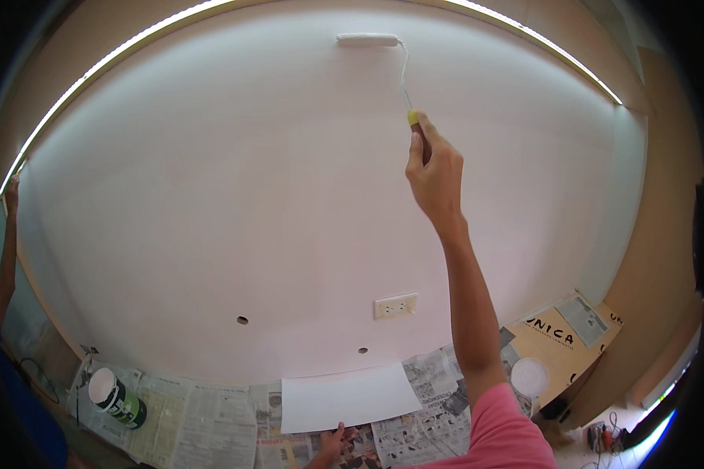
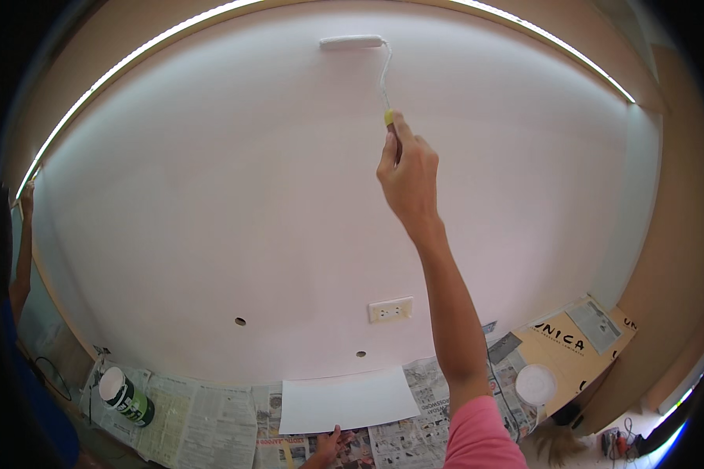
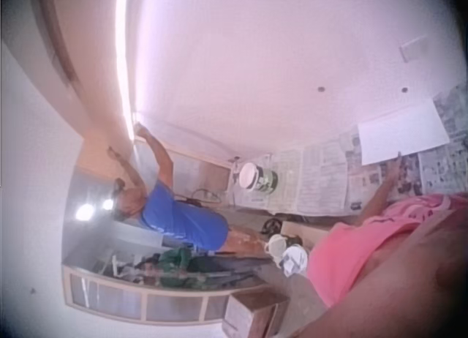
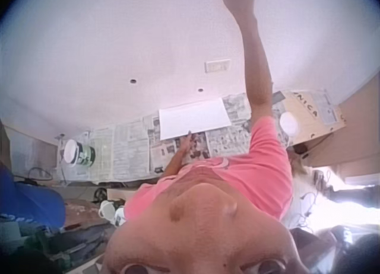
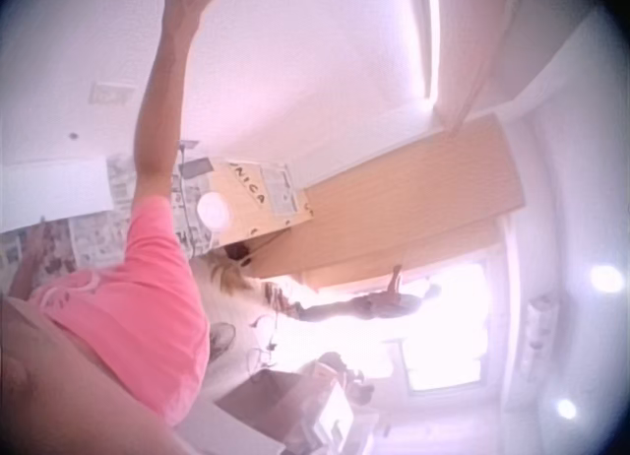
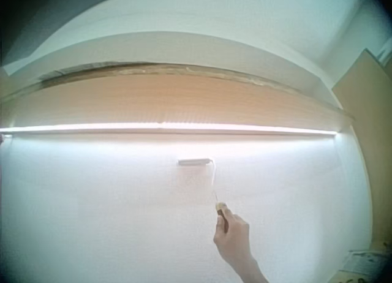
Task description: The person paints a white ceiling using a paint roller and a paint tray. They repeatedly dip the roller into the tray to load paint and apply it to the ceiling surface in long strokes. The person also uses a white board to shield the wall from paint drips while working near the edges.
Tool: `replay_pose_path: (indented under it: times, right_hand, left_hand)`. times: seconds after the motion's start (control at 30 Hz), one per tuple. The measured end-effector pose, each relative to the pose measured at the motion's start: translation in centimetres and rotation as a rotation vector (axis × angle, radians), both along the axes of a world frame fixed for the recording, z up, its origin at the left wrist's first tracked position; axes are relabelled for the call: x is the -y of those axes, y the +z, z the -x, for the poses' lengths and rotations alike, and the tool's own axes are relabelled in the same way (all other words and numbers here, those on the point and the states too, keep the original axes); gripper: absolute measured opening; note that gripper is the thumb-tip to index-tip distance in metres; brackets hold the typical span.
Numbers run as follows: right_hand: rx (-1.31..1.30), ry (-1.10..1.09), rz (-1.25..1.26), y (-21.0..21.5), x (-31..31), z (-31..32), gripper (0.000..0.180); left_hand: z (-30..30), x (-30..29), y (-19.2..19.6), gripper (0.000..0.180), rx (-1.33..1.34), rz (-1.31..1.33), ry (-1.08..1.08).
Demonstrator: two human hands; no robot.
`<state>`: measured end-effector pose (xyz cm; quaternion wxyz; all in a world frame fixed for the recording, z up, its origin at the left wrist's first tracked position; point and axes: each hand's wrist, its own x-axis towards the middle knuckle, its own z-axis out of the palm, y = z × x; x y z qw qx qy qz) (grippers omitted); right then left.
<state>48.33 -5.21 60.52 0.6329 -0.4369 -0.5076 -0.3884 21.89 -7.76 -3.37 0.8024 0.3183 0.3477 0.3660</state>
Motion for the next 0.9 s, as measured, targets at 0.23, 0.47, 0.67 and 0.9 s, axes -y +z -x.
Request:
replay_pose_path:
  times: [0.23,0.47,0.67,0.9]
  right_hand:
    - [0.057,-0.024,-0.017,6.6,-1.3,-1.0,0.033]
    - [-0.011,-0.078,0.082,7.9,-1.8,-1.3,0.036]
    - [0.075,-0.063,0.025,7.2,-0.9,-1.2,0.033]
    - [0.053,-0.022,0.013,6.9,-0.8,-1.7,0.031]
  left_hand:
    - [-0.5,-0.3,-1.2,0.039,0.019,0.039,-0.009]
    - [-0.1,0.4,0.7,0.042,-0.042,0.029,0.011]
    - [-0.1,0.6,1.7,0.042,-0.062,0.067,0.004]
    - [-0.1,0.4,-1.5,0.067,-0.346,-0.027,-0.165]
